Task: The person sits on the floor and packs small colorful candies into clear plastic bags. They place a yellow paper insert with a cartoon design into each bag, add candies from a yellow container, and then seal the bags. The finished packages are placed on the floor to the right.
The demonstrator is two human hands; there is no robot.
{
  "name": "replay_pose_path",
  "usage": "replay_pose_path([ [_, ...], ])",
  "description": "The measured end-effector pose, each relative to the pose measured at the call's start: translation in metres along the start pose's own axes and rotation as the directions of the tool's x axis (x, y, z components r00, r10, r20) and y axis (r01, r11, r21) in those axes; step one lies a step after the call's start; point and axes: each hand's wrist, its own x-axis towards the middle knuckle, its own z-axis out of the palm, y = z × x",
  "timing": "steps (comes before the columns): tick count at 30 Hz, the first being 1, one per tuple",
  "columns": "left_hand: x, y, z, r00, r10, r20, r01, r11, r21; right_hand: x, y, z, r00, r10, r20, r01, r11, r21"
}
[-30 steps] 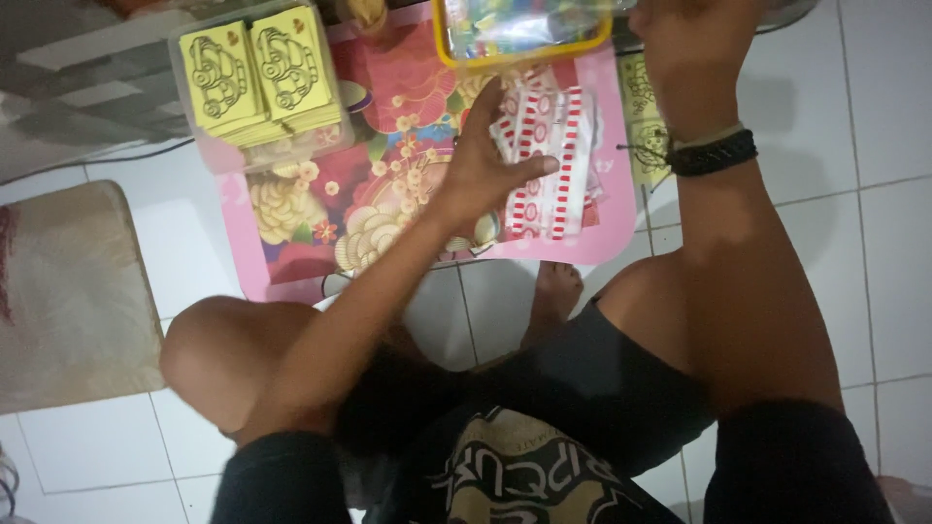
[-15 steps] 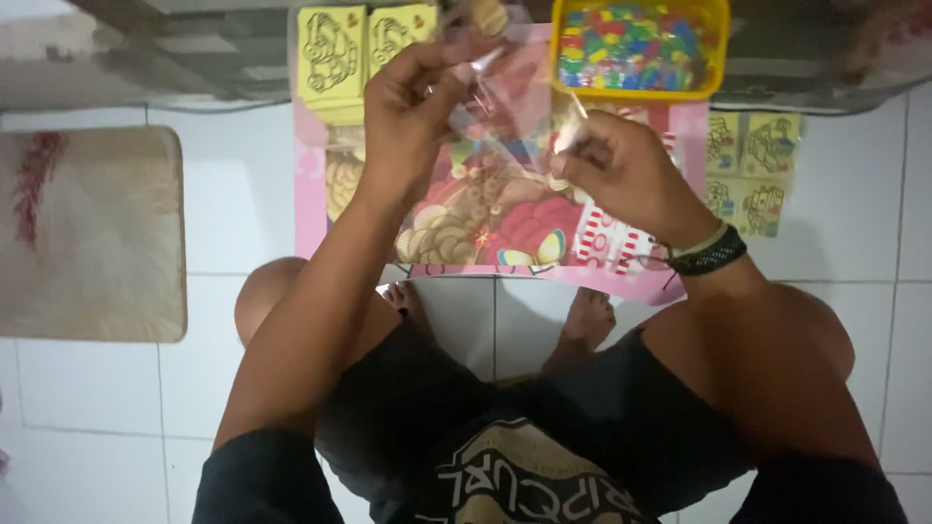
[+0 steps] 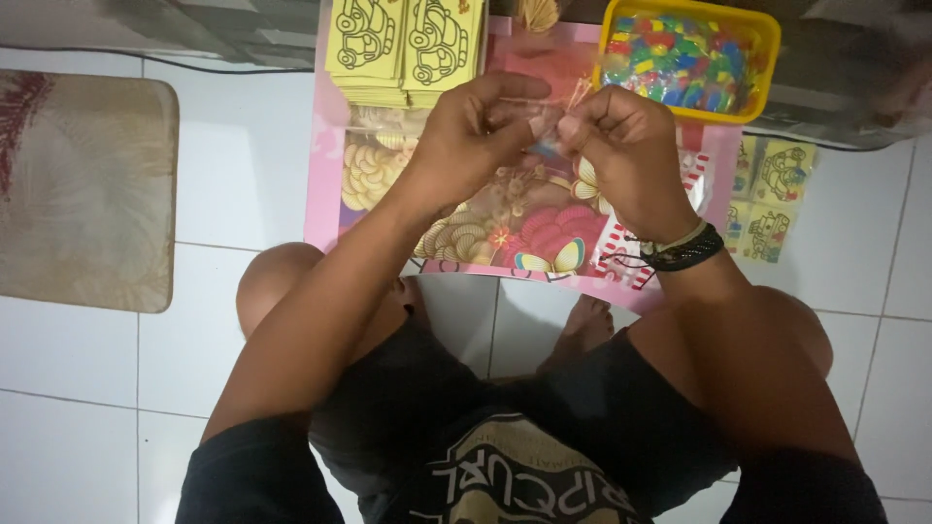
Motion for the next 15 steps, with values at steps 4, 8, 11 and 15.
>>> replay_pose_path([
  [4, -0.002, -0.001, -0.009, 0.999, -0.053, 0.007, 0.053, 0.997, -0.051, 0.001, 0.007, 0.002, 0.997, 0.061, -0.041, -0.061, 0.998, -0.011],
  [8, -0.003, 0.0, -0.013, 0.999, 0.025, -0.029, -0.021, 0.993, 0.114, -0.004, 0.002, 0.0, 0.999, -0.036, 0.036, 0.041, 0.988, -0.148],
  [11, -0.002, 0.004, -0.011, 0.997, 0.045, -0.055, -0.036, 0.987, 0.156, -0.005, -0.011, -0.001, 1.0, -0.015, 0.014, 0.016, 0.993, -0.113],
  [15, 0.0, 0.004, -0.008, 0.975, 0.195, -0.106, -0.144, 0.919, 0.368, -0.003, 0.001, -0.008, 0.969, -0.142, -0.201, 0.108, 0.979, -0.17],
])
